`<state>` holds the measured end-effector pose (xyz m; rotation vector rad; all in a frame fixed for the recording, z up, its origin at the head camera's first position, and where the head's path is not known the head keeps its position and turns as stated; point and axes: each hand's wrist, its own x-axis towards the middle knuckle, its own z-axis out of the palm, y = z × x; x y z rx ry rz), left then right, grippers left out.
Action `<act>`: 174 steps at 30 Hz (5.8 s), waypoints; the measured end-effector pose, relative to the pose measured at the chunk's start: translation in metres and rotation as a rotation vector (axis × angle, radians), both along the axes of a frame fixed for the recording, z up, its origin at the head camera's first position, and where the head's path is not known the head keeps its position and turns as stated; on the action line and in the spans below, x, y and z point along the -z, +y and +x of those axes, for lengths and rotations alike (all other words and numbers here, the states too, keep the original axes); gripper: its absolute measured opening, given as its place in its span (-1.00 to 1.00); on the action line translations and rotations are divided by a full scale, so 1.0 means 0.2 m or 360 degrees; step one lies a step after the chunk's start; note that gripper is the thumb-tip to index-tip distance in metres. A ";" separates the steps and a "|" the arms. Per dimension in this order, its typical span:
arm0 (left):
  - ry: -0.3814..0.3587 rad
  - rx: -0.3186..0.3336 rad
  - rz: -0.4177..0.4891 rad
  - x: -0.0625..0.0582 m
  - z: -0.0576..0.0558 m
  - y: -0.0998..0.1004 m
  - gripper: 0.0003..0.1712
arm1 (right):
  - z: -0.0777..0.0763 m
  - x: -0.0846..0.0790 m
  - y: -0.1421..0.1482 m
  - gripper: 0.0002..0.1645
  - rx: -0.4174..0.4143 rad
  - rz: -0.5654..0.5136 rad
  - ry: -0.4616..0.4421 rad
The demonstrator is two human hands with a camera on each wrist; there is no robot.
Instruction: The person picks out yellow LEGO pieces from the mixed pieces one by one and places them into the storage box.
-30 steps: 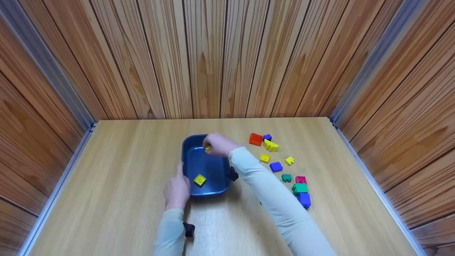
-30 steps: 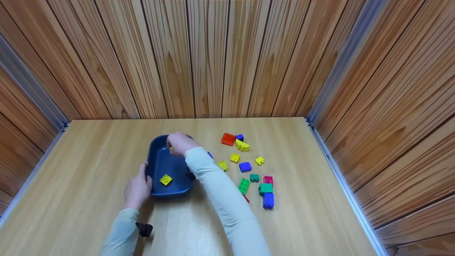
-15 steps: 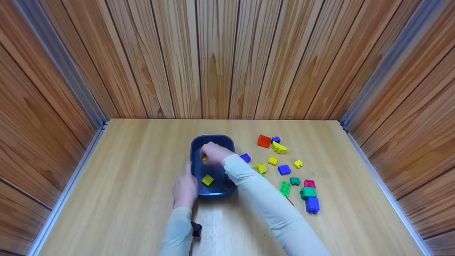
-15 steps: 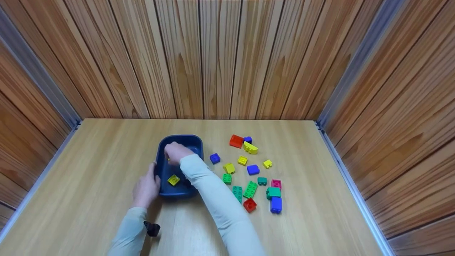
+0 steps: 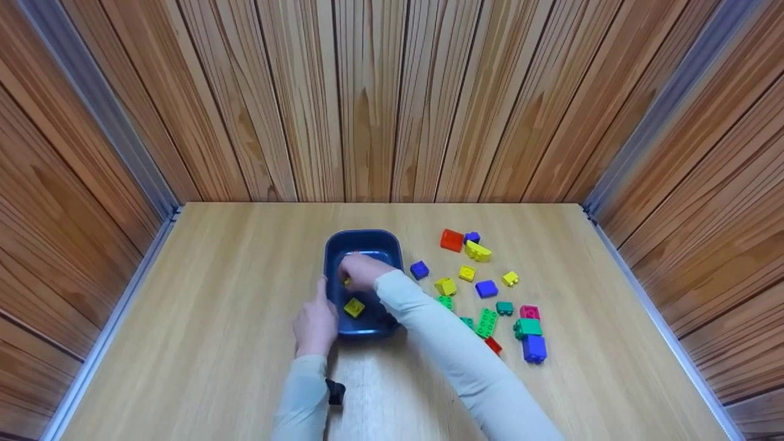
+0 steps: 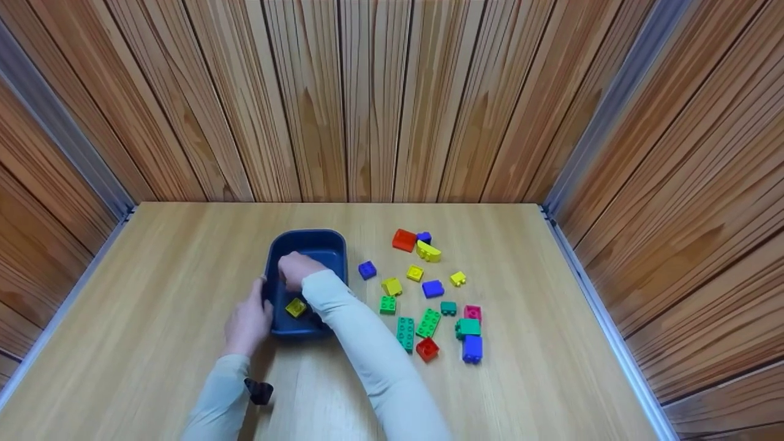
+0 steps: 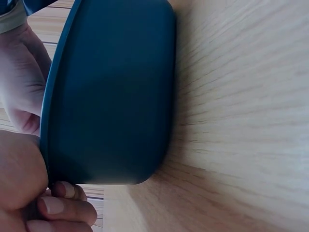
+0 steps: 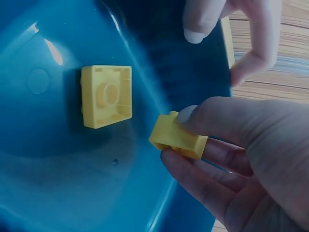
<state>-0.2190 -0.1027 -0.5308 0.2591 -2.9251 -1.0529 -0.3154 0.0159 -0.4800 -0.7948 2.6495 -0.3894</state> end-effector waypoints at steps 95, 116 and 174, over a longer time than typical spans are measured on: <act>-0.0028 0.0014 -0.0056 -0.02 0.00 0.01 -0.31 | 0.05 0.00 1.48 -0.51 0.0785 -0.0253 -0.0101; 0.0030 0.0013 -0.0061 -0.03 0.01 0.00 -0.33 | 0.10 0.13 1.67 -0.38 0.1008 -0.0261 -0.0139; -0.0039 0.0015 -0.0048 -0.03 0.00 0.00 -0.31 | 0.10 0.18 1.64 -0.78 0.0921 -0.0205 -0.0092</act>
